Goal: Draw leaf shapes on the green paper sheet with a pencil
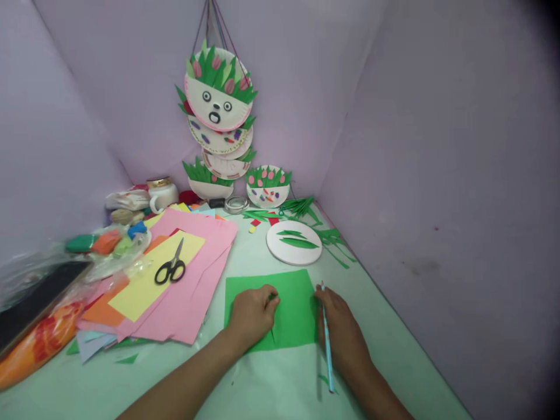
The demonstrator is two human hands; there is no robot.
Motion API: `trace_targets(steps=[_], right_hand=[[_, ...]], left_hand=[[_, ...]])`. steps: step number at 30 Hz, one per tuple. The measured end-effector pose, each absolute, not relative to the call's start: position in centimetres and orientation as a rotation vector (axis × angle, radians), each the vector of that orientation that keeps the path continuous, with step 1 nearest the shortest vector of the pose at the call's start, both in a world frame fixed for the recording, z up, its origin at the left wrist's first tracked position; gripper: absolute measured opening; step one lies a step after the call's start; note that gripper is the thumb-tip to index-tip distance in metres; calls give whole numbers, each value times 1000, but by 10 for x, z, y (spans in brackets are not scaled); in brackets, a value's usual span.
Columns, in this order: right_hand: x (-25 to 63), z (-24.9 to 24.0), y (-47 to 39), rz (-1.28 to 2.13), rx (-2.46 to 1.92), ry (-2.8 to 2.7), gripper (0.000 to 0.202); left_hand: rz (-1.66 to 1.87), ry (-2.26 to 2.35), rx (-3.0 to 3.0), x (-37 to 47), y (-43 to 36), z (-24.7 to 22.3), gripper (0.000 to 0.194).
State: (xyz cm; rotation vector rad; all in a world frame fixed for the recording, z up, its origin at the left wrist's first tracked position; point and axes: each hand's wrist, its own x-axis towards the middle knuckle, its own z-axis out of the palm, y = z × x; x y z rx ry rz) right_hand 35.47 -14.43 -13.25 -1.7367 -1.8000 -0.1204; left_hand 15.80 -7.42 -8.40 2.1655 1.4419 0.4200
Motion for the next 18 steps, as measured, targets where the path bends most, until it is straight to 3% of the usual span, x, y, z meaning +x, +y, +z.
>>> trace_targets(steps=[18], right_hand=[[362, -143, -144, -155, -1730, -1807, 38]], left_hand=[[415, 1374, 2174, 160, -69, -92, 18]])
